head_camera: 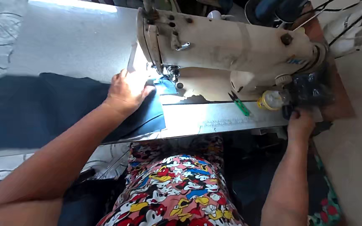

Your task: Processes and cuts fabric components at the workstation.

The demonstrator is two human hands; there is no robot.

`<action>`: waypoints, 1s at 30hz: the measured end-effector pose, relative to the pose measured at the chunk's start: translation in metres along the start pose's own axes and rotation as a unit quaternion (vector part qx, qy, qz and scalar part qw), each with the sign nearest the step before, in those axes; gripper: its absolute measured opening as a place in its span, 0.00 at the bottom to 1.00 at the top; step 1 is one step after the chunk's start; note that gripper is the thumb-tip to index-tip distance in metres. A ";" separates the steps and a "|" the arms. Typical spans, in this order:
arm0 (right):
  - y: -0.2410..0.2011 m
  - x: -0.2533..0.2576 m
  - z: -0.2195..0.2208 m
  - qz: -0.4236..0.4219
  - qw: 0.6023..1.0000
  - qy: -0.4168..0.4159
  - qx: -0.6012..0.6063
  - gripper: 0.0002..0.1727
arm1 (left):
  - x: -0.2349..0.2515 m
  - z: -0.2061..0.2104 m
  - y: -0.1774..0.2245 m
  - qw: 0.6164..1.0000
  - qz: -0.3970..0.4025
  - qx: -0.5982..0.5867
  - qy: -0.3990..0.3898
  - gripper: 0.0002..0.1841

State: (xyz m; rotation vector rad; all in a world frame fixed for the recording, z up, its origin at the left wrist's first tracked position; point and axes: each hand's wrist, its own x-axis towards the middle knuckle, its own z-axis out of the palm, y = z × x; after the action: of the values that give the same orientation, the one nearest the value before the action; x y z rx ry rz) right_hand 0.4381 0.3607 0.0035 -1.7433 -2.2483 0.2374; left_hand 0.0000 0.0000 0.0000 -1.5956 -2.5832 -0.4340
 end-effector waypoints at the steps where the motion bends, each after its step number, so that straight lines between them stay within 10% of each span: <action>1: 0.000 0.003 0.004 0.012 1.000 -0.014 -0.016 0.21 | 0.004 0.013 -0.005 1.000 -0.009 -0.020 0.004 0.25; 8: 0.007 0.003 -0.016 0.049 0.984 -0.165 -0.036 0.25 | -0.020 0.025 -0.061 0.992 -0.068 -0.096 0.046 0.23; 12: 0.033 -0.049 -0.034 0.092 0.966 -0.189 0.147 0.23 | -0.042 0.012 -0.086 0.990 -0.065 -0.120 0.033 0.23; 18: 0.036 -0.100 -0.025 -0.030 0.731 -0.317 0.604 0.11 | -0.038 -0.010 -0.092 0.990 0.013 -0.134 -0.042 0.15; 23: -0.101 -0.132 0.009 -0.092 0.603 -0.532 0.588 0.27 | -0.047 0.010 -0.095 0.990 -0.020 -0.117 0.072 0.09; 30: -0.257 -0.180 0.077 0.056 0.432 -0.730 0.527 0.37 | -0.077 0.002 -0.087 0.980 -0.136 -0.108 0.097 0.14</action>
State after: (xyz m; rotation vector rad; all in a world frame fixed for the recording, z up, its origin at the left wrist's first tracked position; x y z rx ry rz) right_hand 0.2188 0.1244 -0.0139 -0.6096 -1.3104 3.2214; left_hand -0.0417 -0.1023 -0.0356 -1.1792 -2.6807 -0.8727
